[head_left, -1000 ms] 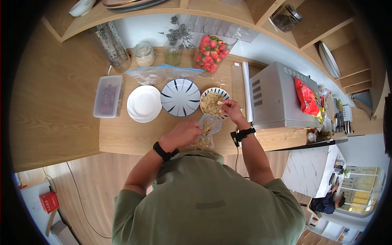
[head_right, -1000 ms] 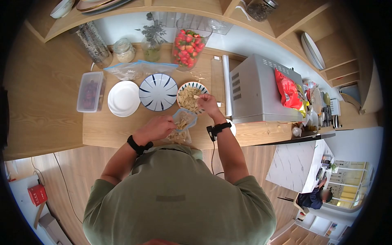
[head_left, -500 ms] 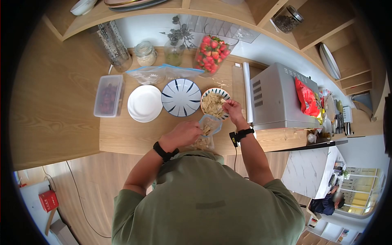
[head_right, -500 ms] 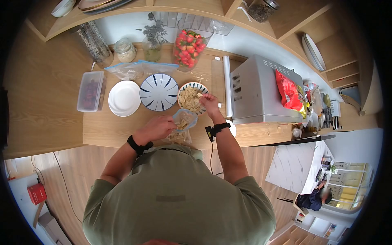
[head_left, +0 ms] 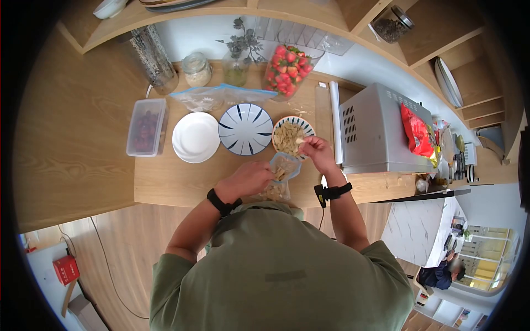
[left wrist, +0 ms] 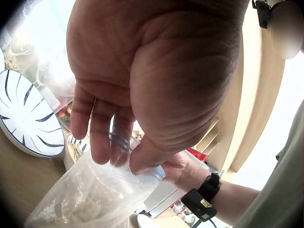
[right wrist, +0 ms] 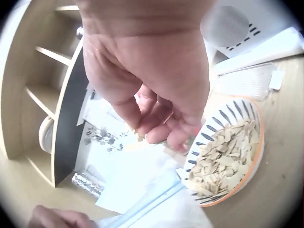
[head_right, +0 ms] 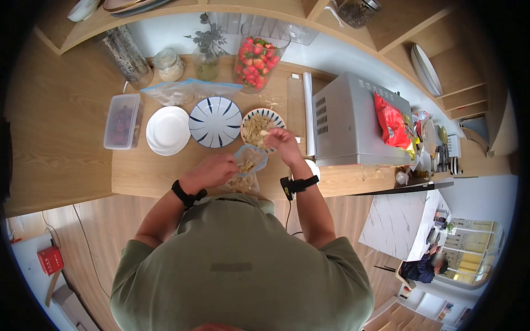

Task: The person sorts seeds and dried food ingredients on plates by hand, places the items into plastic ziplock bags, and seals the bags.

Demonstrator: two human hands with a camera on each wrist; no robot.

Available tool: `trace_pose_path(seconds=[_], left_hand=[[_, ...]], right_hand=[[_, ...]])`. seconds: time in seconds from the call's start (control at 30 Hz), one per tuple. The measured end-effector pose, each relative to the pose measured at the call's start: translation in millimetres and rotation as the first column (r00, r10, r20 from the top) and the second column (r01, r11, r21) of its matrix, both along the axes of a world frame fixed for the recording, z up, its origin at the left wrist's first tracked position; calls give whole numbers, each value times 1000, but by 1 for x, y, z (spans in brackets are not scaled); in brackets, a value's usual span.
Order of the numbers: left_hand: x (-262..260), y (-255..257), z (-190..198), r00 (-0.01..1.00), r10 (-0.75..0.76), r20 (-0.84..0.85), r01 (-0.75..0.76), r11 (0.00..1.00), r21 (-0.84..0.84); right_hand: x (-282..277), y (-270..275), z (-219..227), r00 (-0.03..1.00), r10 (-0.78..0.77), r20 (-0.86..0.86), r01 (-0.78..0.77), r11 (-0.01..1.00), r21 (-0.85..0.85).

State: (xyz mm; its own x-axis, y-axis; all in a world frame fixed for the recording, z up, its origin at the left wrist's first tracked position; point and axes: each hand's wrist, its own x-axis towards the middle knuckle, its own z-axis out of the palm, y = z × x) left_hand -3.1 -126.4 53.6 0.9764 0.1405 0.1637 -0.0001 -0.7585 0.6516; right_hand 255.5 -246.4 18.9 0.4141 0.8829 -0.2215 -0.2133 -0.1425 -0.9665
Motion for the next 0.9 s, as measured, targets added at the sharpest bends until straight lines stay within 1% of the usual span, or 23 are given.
trace_pose_path(seconds=[0.03, 0.07, 0.1, 0.13, 0.17, 0.2, 0.23, 0.27, 0.3, 0.37, 0.4, 0.47, 0.5, 0.57, 0.6, 0.67, 0.7, 0.77, 0.8, 0.83, 0.87, 0.9], left_hand=[[0, 0, 0, 1000, 5, 8, -5, 1000, -5], [1, 0, 0, 1000, 2, 7, -2, 1000, -9], [1, 0, 0, 1000, 2, 4, -2, 1000, -3], [1, 0, 0, 1000, 3, 2, -3, 1000, 4], [2, 0, 1, 1000, 1, 2, -1, 1000, 3], [2, 0, 1, 1000, -6, 6, 6, 1000, 4], [2, 0, 1, 1000, -14, 10, 14, 1000, 5], [2, 0, 2, 1000, -15, 10, 15, 1000, 5], [2, 0, 3, 1000, -13, 20, 13, 1000, -5], [1, 1, 3, 999, -10, 30, 11, 1000, -12], [0, 1, 1, 1000, -15, 27, 15, 1000, 7], [0, 1, 1, 999, -21, 28, 20, 999, 29], [0, 1, 2, 1000, -21, 13, 20, 999, 44], [-2, 0, 3, 1000, -16, 0, 16, 998, 60], [-2, 0, 3, 1000, -11, 5, 10, 999, 49], [-2, -1, 2, 1000, -3, 15, 3, 999, 38], [-1, 0, -1, 1000, -8, 25, 7, 999, 35], [-2, 0, -1, 999, -10, 36, 9, 999, 33], [-2, 0, 1, 1000, -9, 29, 8, 1000, 29], [-3, -1, 2, 1000, -9, 21, 8, 1000, 26], [-3, -1, 2, 1000, -8, 22, 8, 1000, 28], [-3, -1, 3, 1000, -5, 19, 5, 999, 38]], right_hand=[[-8, -3, 9, 1000, -2, -2, 2, 1000, -4], [-17, -4, 16, 986, 133, 105, -126, 989, -75], [-25, -7, 19, 942, 271, 199, -242, 957, -158], [-35, -9, 15, 913, 288, 290, -245, 953, -176], [-43, -9, 19, 913, 287, 289, -244, 953, -178], [-51, -9, 30, 814, 344, 468, -264, 937, -229], [-58, -7, 39, 677, 393, 622, -273, 919, -284], [-63, -4, 45, 645, 401, 651, -291, 916, -276], [-62, -4, 43, 645, 400, 652, -290, 916, -275], [-61, -3, 37, 448, 446, 775, -425, 869, -255], [-62, -2, 37, 447, 445, 776, -425, 869, -254], [-63, 1, 37, 488, 475, 733, -439, 859, -265], [-64, 2, 39, 485, 473, 735, -439, 859, -264], [-65, 6, 43, 539, 527, 657, -410, 846, -342], [-65, 7, 44, 536, 527, 659, -411, 845, -342], [-66, 8, 46, 589, 528, 612, -419, 847, -327], [-65, 9, 47, 585, 529, 614, -421, 846, -328], [-63, 9, 49, 620, 539, 571, -444, 840, -312], [-57, 8, 40, 617, 540, 572, -445, 839, -312], [-47, 8, 23, 773, 459, 437, -404, 888, -219], [-37, 10, 10, 891, 363, 274, -338, 931, -135], [-29, 15, 4, 891, 362, 275, -337, 932, -133]])
